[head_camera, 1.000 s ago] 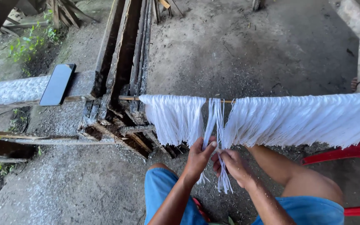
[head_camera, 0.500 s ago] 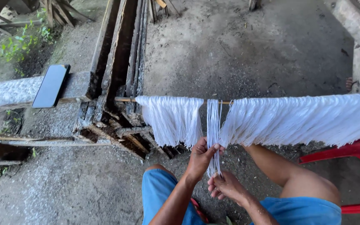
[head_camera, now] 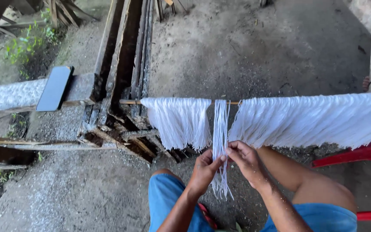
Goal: A person is seen manually separating and organizing long white threads hanging from a horizontal wooden rod in a workshop setting.
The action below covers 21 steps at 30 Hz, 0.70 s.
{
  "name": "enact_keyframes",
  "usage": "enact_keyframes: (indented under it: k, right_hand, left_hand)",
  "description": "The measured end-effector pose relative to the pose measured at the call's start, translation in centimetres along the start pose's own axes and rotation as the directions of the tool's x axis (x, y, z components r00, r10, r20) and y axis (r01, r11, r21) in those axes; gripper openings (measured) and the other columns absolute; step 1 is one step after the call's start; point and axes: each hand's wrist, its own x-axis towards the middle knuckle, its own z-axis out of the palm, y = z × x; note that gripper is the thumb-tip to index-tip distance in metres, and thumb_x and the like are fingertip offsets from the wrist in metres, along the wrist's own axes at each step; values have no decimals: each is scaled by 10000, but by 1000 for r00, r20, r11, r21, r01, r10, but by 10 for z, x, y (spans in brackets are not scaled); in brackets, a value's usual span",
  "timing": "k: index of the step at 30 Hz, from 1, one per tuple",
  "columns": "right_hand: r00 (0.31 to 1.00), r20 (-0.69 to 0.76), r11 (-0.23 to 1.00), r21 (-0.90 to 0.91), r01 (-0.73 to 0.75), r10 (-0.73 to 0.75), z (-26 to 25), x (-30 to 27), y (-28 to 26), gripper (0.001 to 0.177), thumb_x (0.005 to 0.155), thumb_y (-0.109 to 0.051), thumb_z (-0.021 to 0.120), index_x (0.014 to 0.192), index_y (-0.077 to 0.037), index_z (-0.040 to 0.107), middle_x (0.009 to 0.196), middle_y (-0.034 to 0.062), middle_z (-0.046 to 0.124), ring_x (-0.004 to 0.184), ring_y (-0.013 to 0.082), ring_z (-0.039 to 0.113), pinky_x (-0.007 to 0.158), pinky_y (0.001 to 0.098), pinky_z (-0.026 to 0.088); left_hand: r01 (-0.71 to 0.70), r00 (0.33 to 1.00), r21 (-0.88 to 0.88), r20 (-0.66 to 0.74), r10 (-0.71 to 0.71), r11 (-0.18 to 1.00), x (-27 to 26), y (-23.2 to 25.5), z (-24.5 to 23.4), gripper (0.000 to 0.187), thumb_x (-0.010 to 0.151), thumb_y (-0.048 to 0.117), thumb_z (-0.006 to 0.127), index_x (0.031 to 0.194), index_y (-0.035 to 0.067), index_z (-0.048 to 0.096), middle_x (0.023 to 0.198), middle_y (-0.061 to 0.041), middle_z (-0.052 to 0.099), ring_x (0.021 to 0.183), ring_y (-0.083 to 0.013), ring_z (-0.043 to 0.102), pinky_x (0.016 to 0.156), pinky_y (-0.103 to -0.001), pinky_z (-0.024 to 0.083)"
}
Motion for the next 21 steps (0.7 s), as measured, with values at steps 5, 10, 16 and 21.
enact_keyframes:
  k: [5,10,16,21]
  right_hand:
    - [996,-72,985,171,-33,45,-2,-5,8,203,979,-190,640,1007,11,642,934,174,772,769,249,701,662,385,577]
    - [995,-73,966,256,-46,67,-14,-7,27,110,983,-133,663,1003,-31,627,874,115,674,763,209,646,703,372,592]
    - [991,-136,998,-62,-27,18,-31,9,39,135,999,-165,640,1024,-34,619,862,103,700,702,208,696,638,327,569]
    - [936,-347,936,-309,-168,53,-21,20,21,86,1026,-115,586,1084,-51,586,821,77,634,624,169,600,550,321,588]
  left_hand:
    - [-2,1000,-17,23,3,1000,-9,6,-1,240,1014,291,674,1129,80,686,877,-9,646,778,-108,580,674,-268,458]
    - [21,1000,-59,8,-21,998,-13,-3,-6,172,1035,246,646,1031,82,592,855,-40,644,734,-136,631,698,-305,566]
    - [105,990,-107,110,-93,989,-30,16,-9,122,1060,210,626,1043,104,567,728,-20,576,525,-84,457,490,-229,370]
    - [126,983,-44,143,-118,991,-35,30,-8,163,1085,232,593,994,113,528,617,-28,588,397,-84,383,386,-232,300]
